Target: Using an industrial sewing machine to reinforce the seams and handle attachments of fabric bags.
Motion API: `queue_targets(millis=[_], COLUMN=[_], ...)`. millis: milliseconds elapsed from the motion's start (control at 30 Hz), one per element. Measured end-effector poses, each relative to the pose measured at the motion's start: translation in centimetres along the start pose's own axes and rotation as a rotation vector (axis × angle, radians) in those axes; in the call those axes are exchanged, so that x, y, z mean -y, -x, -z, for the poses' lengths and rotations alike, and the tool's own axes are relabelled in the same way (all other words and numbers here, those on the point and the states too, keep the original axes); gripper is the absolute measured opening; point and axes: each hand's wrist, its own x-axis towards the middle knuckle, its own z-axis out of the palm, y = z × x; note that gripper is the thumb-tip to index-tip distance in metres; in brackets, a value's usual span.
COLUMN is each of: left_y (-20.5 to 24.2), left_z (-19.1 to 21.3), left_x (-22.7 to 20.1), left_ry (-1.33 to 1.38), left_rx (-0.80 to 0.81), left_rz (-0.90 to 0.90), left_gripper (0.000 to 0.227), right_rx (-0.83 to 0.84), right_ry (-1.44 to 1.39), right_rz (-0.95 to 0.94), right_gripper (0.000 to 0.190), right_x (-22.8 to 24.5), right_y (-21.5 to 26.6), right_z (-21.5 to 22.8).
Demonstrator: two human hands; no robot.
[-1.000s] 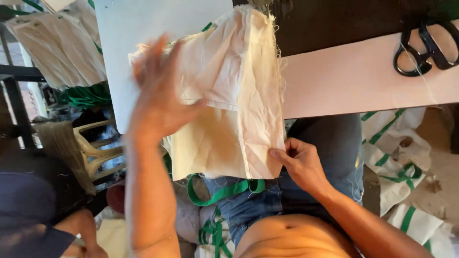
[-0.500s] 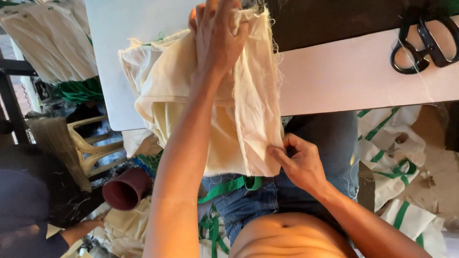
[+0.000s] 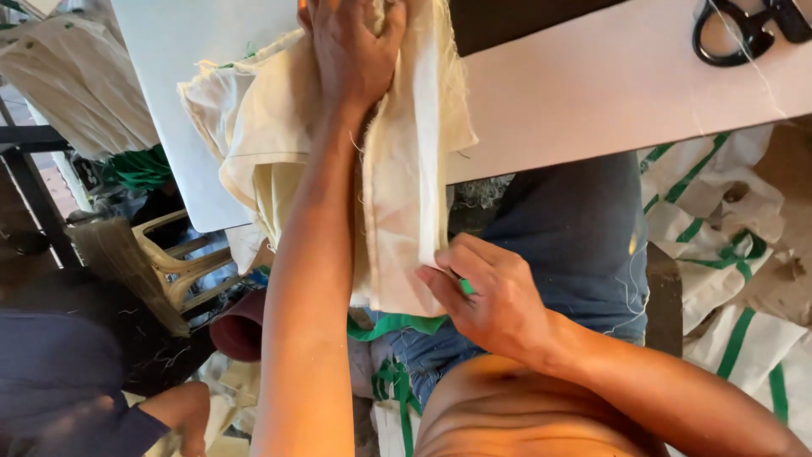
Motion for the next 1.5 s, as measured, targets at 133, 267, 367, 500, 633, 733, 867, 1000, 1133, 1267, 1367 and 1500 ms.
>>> queue_targets(millis=[133, 267, 367, 500, 633, 733, 867, 1000, 1133, 1267, 1367, 1500], left_y=[-0.3, -0.2, -0.5, -1.2, -1.0, 1.7, 2.8, 2.8, 2.9, 3.0, 2.9, 3.0], left_z=[0.3, 0.4, 1.0, 4.6, 9.1, 7.5, 6.8, 6.5, 6.7, 6.6, 6.6, 6.7], left_x=[-0.1, -0.3, -1.1, -3.8, -8.0, -7.0, -6.3, -6.1, -6.3, -6.1, -6.1, -6.1], left_ry=[0.004, 0.033, 0.03, -0.231, 0.048, 0.038, 0.297, 0.343, 0.362, 0.36, 0.354, 0.353], left_rx=[-0.027, -0.012, -0.008, 0.039, 0.148, 0.358, 0.274, 0.247, 0.268, 0.257, 0.247, 0.262], left_rz=[0.006, 0.036, -0.01, -0.176, -0.374, -0.222, -0.174, -0.178, -0.163, -0.167, -0.173, -0.182], left_gripper=[0.034, 0.039, 0.042, 0.051, 0.012, 0.033, 0.023, 0.012, 0.009, 0.016, 0.016, 0.016], right_rx=[0.027, 0.078, 0.214, 0.163, 0.022, 0.053, 0.285, 0.385, 0.272, 0.182, 0.239, 0.274], right_ry=[-0.142, -0.108, -0.029, -0.033, -0.177, -0.358, -0.184, 0.18, 0.846, 0.992, 1.094, 1.0], right_rz=[-0.386, -0.77, -0.774, -0.623, -0.801, -0.877, -0.861, -0.028, 0.228, 0.4, 0.549, 0.688], right_gripper=[0.031, 0.04, 0.035, 0.029, 0.031, 0.041, 0.029, 0.034, 0.038, 0.068, 0.064, 0.055], right_x=[-2.3, -7.0, -6.9, -6.0, -5.4, -5.9, -5.4, -3.9, -4.2, -7.1, -7.4, -7.5], right_y=[2.1, 4.2, 3.5, 0.9, -0.2, 0.5, 2.2, 0.4, -3.0, -6.2, -7.7, -8.8], right_z=[-0.2, 1.2, 2.4, 3.1, 2.7, 1.9, 2.2, 3.9, 6.4, 8.3, 9.2, 10.1])
